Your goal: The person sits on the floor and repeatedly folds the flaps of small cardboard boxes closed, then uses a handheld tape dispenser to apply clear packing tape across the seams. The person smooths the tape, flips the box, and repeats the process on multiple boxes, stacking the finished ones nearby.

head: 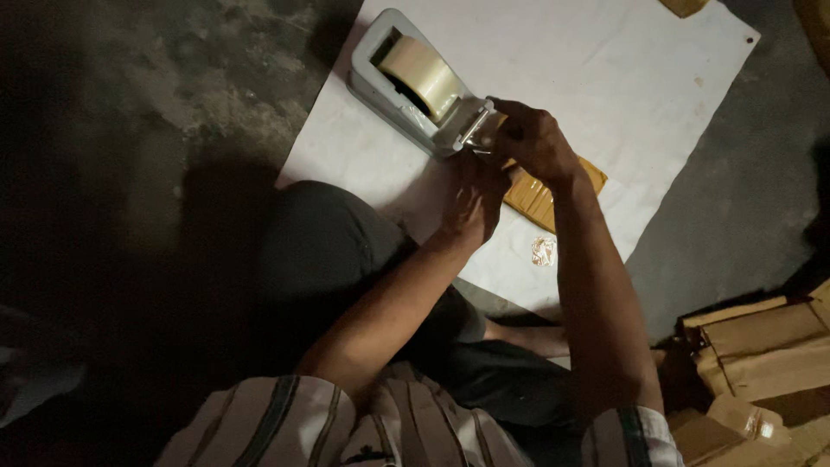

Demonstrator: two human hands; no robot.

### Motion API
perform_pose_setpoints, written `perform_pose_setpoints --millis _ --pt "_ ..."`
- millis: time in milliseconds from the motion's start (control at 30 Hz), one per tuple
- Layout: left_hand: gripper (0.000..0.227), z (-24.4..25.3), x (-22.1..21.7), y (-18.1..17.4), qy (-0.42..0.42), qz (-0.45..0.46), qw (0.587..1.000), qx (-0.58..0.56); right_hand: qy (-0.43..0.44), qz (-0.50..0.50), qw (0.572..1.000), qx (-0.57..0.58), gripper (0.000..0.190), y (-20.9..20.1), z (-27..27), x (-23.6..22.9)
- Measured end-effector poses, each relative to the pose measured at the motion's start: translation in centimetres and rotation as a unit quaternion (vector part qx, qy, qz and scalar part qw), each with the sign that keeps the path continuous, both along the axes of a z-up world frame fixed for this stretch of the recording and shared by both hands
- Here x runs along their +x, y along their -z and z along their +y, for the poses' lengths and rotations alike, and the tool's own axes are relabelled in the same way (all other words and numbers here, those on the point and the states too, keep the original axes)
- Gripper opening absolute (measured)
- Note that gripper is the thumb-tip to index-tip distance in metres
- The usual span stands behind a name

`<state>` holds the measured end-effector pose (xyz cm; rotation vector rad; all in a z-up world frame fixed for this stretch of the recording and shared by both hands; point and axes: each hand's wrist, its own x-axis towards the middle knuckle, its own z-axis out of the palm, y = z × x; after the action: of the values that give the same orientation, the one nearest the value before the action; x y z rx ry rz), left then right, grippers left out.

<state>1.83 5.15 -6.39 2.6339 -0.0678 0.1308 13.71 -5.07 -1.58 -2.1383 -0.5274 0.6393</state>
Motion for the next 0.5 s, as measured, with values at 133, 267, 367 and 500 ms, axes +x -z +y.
perform_pose_setpoints --millis 133,267,367,500 --pt "0.038 -0.5 -0.1 1.2 -0.026 -0.046 0.998 -0.032 0.07 0.06 0.994 0.057 0.065 0.3 -0.3 -1.3" --pt "0.037 -1.4 -0.2 2.1 -0.055 0.003 0.997 -0.059 0.074 0.075 0.987 0.117 0.065 0.7 -0.8 -1.6" --pt "0.04 -1.5 -0.2 2.9 -0.08 0.056 0.987 -0.13 0.074 0.074 0.987 0.122 0.062 2.8 -1.1 -1.3" --pt "0.043 -1.8 -0.2 4.4 -0.059 0.019 0.996 -0.065 -0.001 -0.064 0.987 0.146 0.052 7.6 -1.0 -0.1"
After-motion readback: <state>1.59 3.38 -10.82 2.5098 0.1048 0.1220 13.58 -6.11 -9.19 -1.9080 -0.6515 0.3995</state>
